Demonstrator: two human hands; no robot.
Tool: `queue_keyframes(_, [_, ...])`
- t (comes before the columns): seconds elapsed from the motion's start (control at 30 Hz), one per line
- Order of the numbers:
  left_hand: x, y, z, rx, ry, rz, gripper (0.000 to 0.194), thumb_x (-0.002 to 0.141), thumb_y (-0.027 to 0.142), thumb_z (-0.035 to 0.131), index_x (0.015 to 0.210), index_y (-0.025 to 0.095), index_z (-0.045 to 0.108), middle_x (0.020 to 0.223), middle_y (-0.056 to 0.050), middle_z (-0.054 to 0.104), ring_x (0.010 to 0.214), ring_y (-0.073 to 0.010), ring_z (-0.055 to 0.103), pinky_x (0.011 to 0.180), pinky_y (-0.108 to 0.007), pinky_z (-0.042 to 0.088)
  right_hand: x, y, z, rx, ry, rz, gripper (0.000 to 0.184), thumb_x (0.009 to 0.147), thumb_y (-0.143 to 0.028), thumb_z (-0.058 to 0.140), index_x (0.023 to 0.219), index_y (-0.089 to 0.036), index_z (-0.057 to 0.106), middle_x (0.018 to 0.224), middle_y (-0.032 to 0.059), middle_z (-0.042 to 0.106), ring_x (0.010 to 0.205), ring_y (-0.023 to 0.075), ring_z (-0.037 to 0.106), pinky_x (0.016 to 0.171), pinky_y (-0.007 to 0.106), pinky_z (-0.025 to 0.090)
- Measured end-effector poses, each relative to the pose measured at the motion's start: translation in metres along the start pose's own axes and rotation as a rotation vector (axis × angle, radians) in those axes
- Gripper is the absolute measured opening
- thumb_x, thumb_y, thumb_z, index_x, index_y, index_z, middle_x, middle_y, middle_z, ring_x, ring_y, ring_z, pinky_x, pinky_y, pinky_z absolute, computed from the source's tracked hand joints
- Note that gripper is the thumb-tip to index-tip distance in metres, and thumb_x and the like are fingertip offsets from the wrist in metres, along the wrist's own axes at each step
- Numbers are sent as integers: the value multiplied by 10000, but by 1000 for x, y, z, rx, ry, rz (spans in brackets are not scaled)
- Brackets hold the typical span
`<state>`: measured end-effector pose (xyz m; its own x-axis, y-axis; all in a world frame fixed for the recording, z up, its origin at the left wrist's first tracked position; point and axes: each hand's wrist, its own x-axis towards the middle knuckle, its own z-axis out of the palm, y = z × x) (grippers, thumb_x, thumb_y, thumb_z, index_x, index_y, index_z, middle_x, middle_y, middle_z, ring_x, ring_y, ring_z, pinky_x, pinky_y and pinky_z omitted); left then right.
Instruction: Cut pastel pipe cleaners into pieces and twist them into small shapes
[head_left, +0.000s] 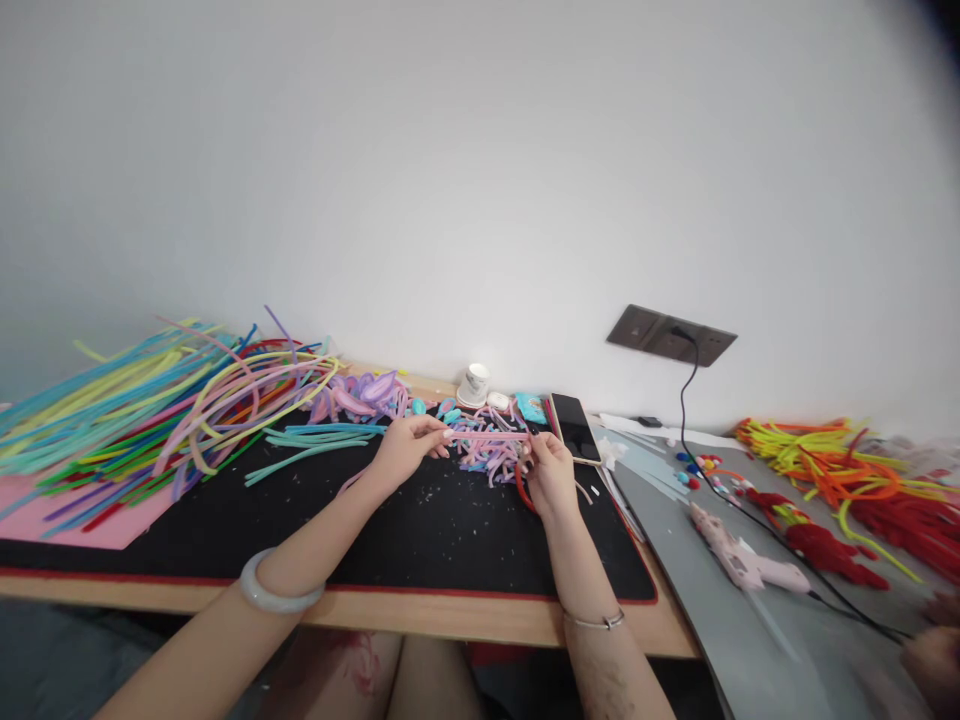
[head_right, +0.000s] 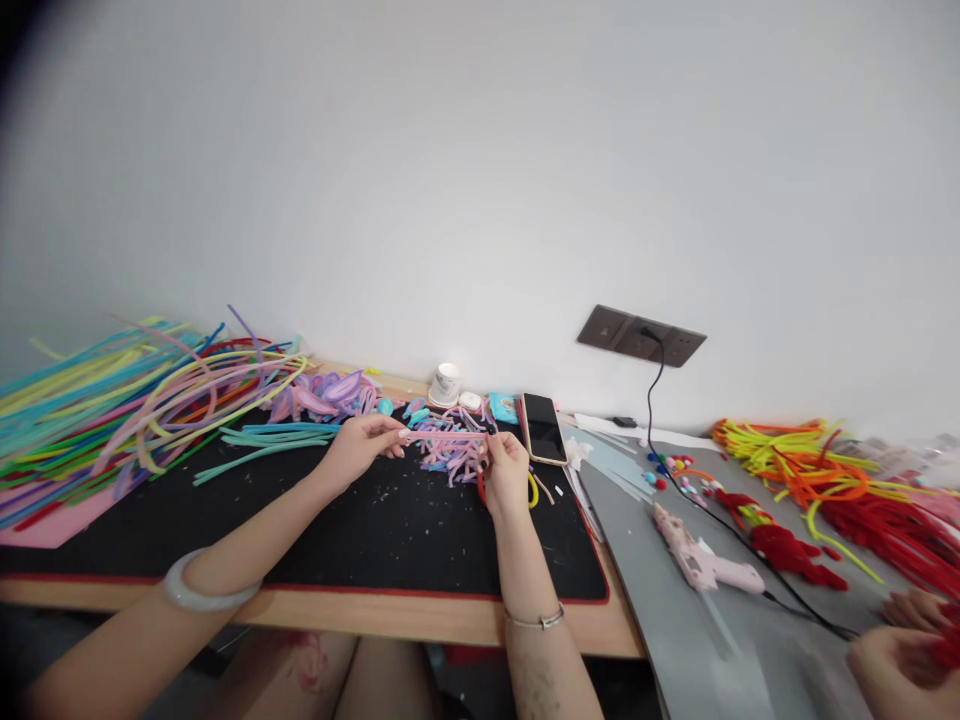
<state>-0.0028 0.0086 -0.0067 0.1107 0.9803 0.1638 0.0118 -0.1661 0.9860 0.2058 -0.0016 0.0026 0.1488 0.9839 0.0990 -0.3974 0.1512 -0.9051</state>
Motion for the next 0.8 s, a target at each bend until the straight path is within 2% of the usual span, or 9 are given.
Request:
queue_keyframes(0.13, [2, -3, -2, 31, -21, -1, 220, 695, 347, 600, 695, 127, 591, 566, -19, 628, 518, -129, 595, 525, -237, 486, 3, -4, -4, 87, -76, 128, 321, 617, -259, 666, 526, -179, 369, 480, -60, 388, 387, 43, 297, 342, 180, 252])
queue_keyframes(0.3, [3, -6, -4, 36, -19, 9, 213, 711, 339, 584, 695, 127, 591, 574, -22, 630, 504, -118, 584, 508, -222, 472, 4, -6, -6, 155, -135, 228, 277, 608, -235, 663, 560, -182, 395, 466, -74, 336, 380, 40, 266, 327, 167, 239])
queue_keyframes(0.4, [3, -7, -5, 42, -27, 7, 207, 714, 334, 581, 706, 127, 590, 560, -17, 622, 502, -115, 580, 499, -213, 462, 3, -5, -6, 137, -101, 196, 282, 606, -231, 679, 561, -174, 407, 465, -67, 399, 388, 37, 311, 342, 156, 257])
queue_keyframes(0.57, [3, -9, -7, 54, -20, 26, 211, 718, 334, 574, 723, 123, 580, 558, -18, 611, 509, -117, 578, 505, -214, 461, 3, 1, -5, -23, -5, 64, 229, 616, -266, 670, 570, -158, 473, 494, -38, 519, 390, 47, 382, 373, 175, 318])
queue_keyframes(0.67, [4, -9, -7, 61, -18, 26, 213, 716, 336, 575, 727, 124, 578, 564, -18, 610, 513, -121, 582, 506, -218, 463, 3, 3, -4, -94, 32, 39, 214, 631, -283, 649, 575, -155, 487, 504, -31, 539, 374, 47, 390, 361, 178, 308])
queue_keyframes(0.8, [3, -7, -7, 69, -13, 38, 214, 717, 341, 574, 712, 127, 577, 538, -14, 606, 500, -120, 576, 507, -220, 462, 2, 2, -3, -78, 20, 41, 213, 628, -280, 646, 573, -160, 478, 492, -40, 530, 369, 48, 395, 360, 176, 320])
